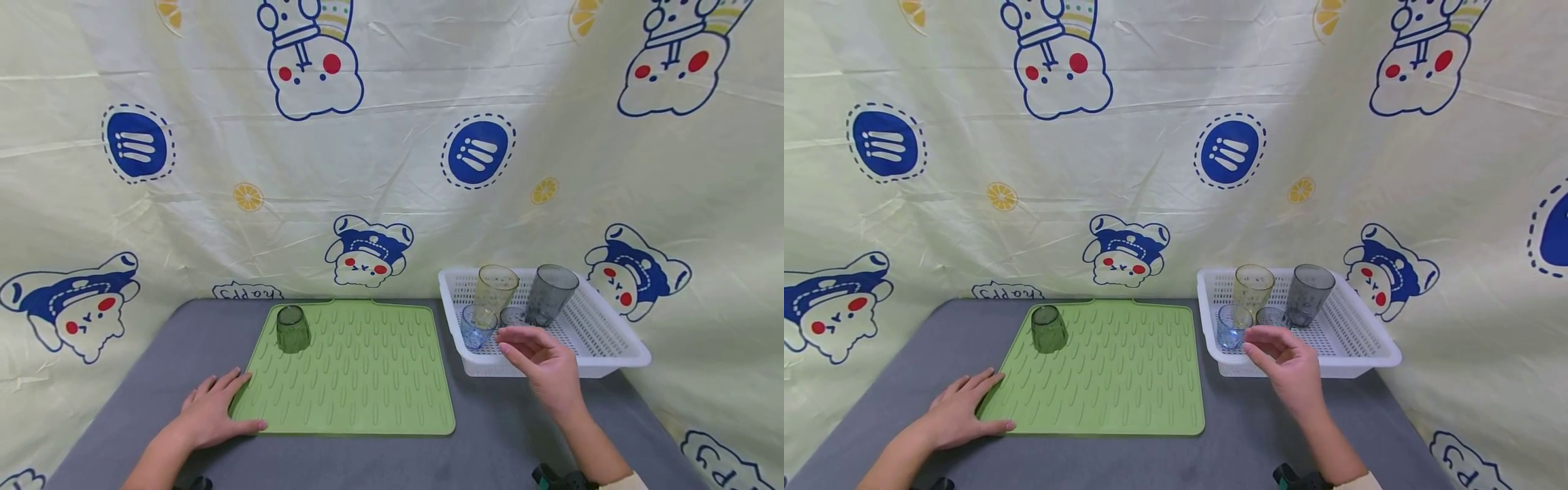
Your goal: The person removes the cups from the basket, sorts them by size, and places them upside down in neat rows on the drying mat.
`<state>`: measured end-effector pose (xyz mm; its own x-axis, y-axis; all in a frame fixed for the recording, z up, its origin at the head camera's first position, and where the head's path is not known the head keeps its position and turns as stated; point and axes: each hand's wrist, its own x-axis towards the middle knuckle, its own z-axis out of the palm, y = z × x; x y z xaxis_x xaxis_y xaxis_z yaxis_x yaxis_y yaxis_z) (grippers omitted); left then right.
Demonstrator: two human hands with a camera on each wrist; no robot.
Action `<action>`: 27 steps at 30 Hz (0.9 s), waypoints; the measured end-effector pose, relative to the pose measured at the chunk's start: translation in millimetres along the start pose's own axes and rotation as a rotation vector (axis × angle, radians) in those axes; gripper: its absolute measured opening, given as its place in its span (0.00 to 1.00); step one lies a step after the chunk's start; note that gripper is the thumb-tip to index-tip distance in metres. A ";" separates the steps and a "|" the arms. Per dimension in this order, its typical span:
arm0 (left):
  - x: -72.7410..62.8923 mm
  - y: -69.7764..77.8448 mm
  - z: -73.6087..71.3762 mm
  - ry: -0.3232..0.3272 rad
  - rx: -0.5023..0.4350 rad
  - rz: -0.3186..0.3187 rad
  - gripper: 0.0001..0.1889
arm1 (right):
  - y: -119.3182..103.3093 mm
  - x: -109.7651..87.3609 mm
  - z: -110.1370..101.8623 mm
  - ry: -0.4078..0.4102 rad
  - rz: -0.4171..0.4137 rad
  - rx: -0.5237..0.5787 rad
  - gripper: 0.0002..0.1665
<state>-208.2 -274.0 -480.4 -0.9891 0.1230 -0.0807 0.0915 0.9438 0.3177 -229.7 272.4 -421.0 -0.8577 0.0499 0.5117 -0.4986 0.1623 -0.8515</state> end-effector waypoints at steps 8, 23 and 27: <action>0.8 -1.3 0.9 0.002 0.006 -0.003 0.58 | 1.1 19.6 -18.2 0.081 0.012 -0.188 0.16; 0.9 -0.1 0.9 0.003 0.006 0.004 0.57 | 17.6 51.2 -46.7 0.148 0.223 -0.421 0.26; 0.6 -0.1 1.0 -0.001 0.007 0.001 0.57 | 19.2 57.7 -52.1 0.067 0.271 -0.531 0.31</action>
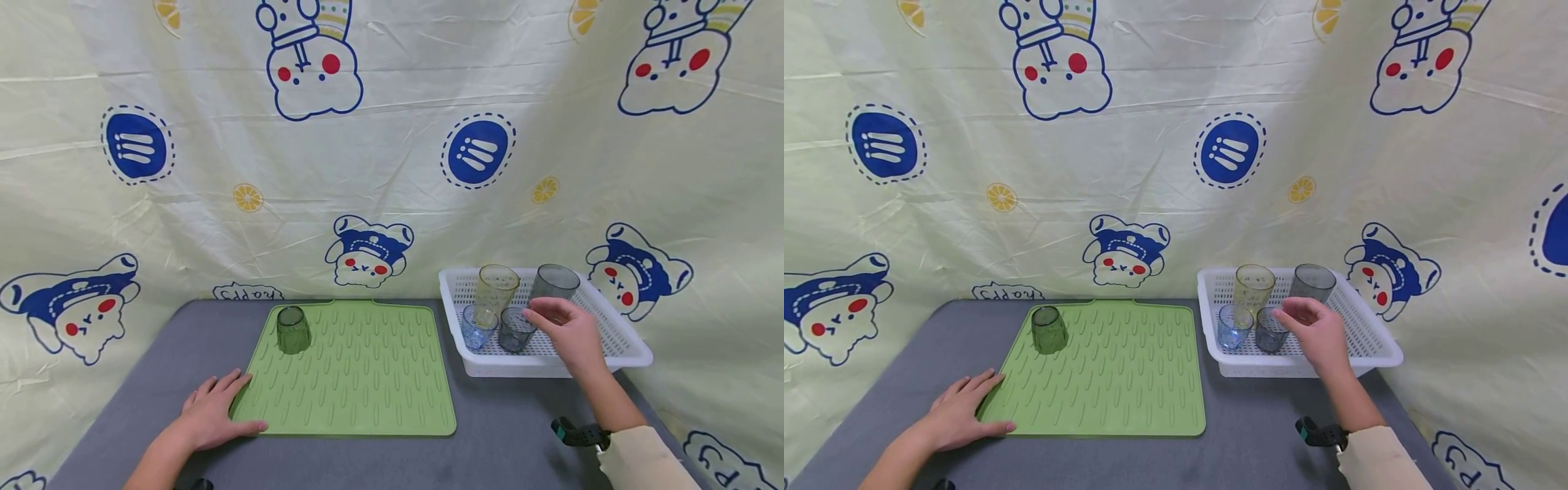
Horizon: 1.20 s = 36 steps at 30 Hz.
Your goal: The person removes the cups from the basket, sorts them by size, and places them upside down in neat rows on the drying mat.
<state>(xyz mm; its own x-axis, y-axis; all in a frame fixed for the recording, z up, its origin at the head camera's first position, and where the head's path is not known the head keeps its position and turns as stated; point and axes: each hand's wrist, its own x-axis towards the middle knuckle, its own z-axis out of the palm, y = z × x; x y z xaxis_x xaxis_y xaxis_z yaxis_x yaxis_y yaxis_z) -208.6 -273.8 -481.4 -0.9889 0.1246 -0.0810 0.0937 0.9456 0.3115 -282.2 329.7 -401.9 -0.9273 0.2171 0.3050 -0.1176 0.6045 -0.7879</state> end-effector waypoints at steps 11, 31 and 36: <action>2.2 1.1 -0.2 0.005 0.009 0.008 0.55 | 13.4 21.1 -3.3 -0.187 0.044 -0.098 0.46; -1.4 -1.3 2.7 0.060 0.011 0.027 0.55 | 22.7 53.6 -6.7 -0.436 0.009 -0.226 0.53; -2.5 -1.2 3.3 0.071 0.016 0.029 0.55 | 25.5 57.7 -5.5 -0.472 -0.006 -0.254 0.55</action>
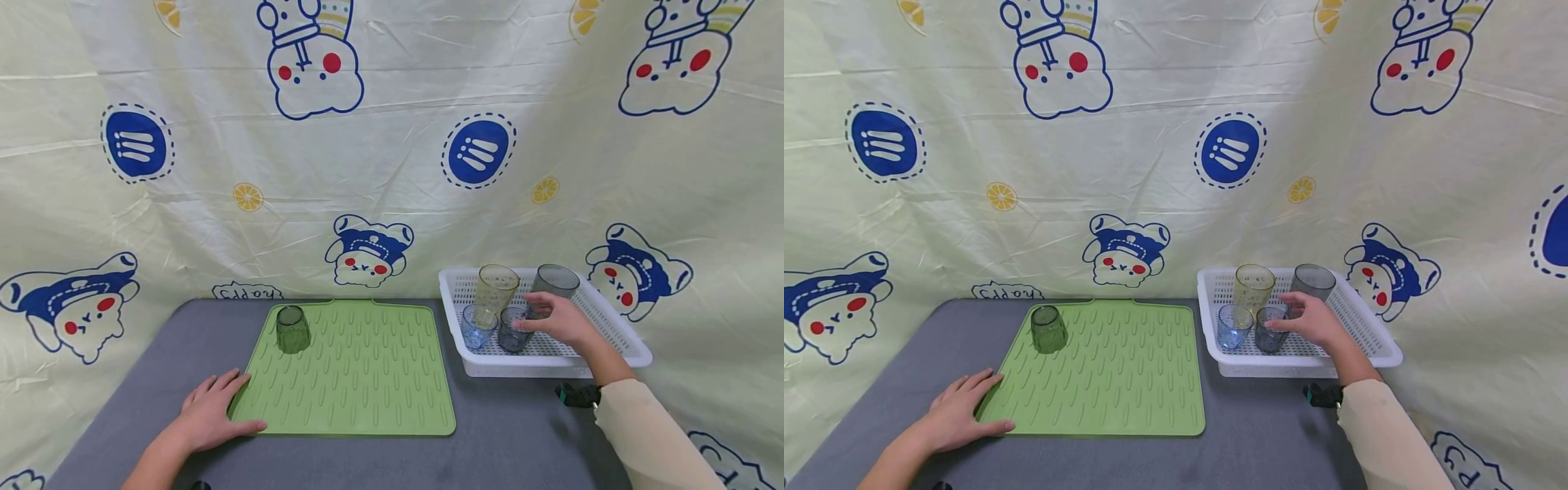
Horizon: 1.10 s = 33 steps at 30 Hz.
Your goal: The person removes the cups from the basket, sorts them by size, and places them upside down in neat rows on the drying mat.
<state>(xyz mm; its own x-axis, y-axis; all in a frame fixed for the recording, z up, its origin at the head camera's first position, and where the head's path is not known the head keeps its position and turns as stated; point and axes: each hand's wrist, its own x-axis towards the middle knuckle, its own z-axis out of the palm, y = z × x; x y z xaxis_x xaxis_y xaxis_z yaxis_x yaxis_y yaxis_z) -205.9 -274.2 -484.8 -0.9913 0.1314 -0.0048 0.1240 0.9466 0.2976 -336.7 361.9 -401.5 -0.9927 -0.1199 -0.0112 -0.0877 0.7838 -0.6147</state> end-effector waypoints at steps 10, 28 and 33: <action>-1.8 -0.5 0.5 0.022 -0.005 0.012 0.54 | 6.0 9.5 -0.4 -0.065 -0.031 -0.063 0.54; -0.8 10.1 0.8 0.169 -0.040 0.106 0.55 | 20.9 18.0 2.4 -0.115 -0.053 -0.097 0.55; 5.1 24.8 1.7 0.207 -0.110 0.162 0.52 | 23.8 19.8 2.9 -0.136 -0.045 -0.094 0.57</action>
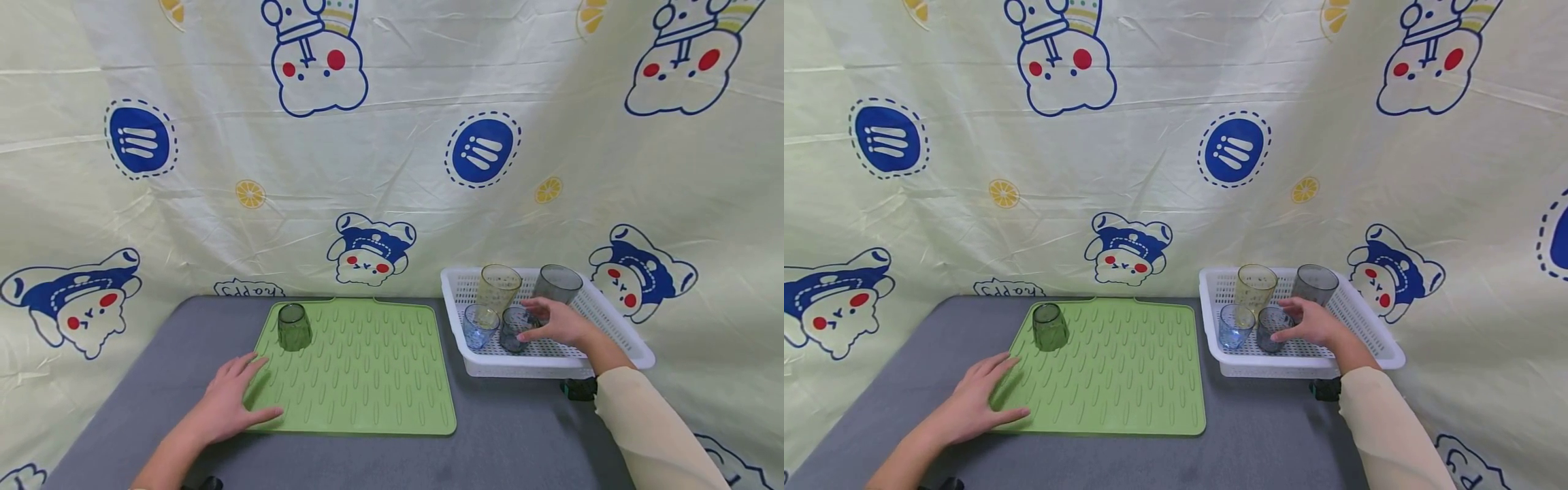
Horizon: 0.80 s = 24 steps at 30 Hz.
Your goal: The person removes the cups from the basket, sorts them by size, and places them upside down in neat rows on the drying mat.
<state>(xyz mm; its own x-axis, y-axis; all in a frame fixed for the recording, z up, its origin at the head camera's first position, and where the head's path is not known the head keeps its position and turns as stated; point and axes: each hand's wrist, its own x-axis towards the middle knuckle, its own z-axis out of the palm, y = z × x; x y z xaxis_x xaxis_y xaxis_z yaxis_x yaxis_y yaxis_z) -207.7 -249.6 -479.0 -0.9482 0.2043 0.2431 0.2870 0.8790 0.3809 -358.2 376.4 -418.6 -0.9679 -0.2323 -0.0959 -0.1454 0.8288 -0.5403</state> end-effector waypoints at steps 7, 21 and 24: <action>9.7 16.0 13.4 0.049 -0.118 0.076 0.49 | -2.6 -0.6 0.6 -0.018 -0.006 0.007 0.57; 27.8 49.7 33.6 0.082 -0.273 0.131 0.47 | -0.4 1.3 1.0 -0.048 -0.047 0.030 0.56; 32.0 55.9 36.0 0.082 -0.316 0.123 0.47 | -1.4 1.1 1.2 -0.044 -0.043 0.023 0.55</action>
<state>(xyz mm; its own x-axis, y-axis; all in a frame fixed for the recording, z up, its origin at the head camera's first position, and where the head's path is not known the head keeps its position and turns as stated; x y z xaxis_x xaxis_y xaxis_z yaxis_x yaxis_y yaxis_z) -226.9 -178.4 -482.1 -0.8937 0.2534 0.3702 0.4382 0.6704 0.5988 -358.9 374.4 -418.9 -0.9507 -0.2904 -0.1089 -0.1816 0.8060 -0.5634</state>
